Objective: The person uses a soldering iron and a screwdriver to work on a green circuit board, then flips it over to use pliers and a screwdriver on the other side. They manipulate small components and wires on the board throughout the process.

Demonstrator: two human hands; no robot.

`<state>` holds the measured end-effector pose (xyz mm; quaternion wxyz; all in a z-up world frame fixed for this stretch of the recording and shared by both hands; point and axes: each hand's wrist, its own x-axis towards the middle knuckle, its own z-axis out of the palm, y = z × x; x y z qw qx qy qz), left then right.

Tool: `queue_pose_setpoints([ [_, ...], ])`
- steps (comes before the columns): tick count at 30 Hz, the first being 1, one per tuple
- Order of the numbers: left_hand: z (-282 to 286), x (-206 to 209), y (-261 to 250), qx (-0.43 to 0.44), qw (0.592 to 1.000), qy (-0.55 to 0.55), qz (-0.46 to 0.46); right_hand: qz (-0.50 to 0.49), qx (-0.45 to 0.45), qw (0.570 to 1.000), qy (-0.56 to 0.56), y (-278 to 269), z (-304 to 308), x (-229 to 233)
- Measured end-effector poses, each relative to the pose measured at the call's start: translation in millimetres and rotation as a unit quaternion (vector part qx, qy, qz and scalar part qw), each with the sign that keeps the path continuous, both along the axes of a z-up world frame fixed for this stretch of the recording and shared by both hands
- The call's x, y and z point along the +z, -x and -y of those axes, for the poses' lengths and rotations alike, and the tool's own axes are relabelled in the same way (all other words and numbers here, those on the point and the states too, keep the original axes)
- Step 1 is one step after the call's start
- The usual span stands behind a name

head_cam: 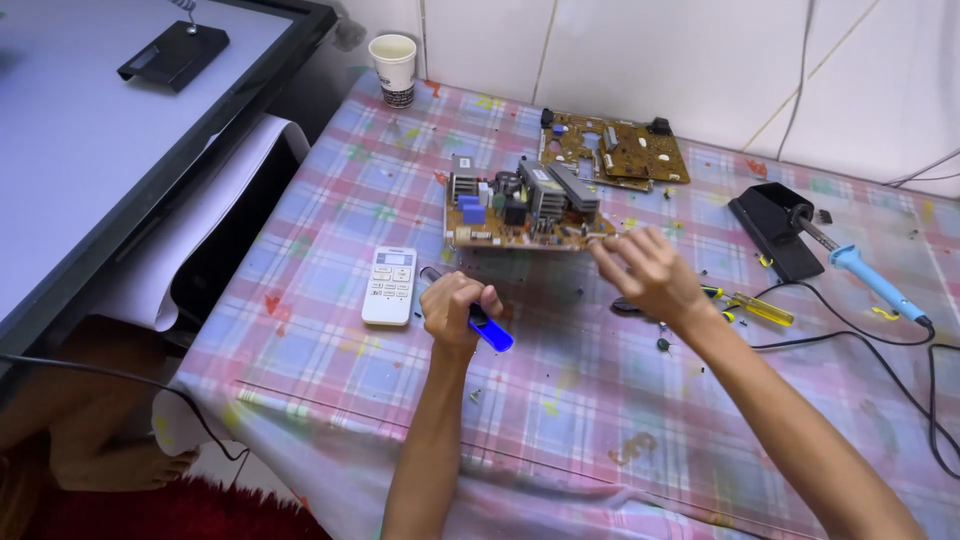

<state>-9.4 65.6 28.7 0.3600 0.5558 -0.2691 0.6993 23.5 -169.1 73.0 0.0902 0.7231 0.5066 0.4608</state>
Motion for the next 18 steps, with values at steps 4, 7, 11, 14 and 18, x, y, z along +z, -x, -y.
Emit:
queue_pose_setpoints([
  [4, -5, -9, -7, 0.06, 0.996, 0.038, -0.05, -0.006, -0.056, 0.996, -0.067, -15, -12, 50],
  [7, -7, -10, -7, 0.096, 0.986, 0.063, -0.119, -0.035, -0.08, 0.991, -0.1, -24, -16, 66],
  [11, -5, -9, -4, 0.1, 0.974, 0.075, -0.19, -0.111, -0.085, 0.981, -0.131, -36, -15, 76],
  [14, -3, -11, -6, 0.09, 0.969, 0.072, -0.218, -0.178, -0.103, 0.966, -0.159, -31, -17, 82],
  [18, -1, -15, -9, 0.088, 0.967, 0.062, -0.233, -0.211, -0.127, 0.953, -0.178, -29, -10, 88],
])
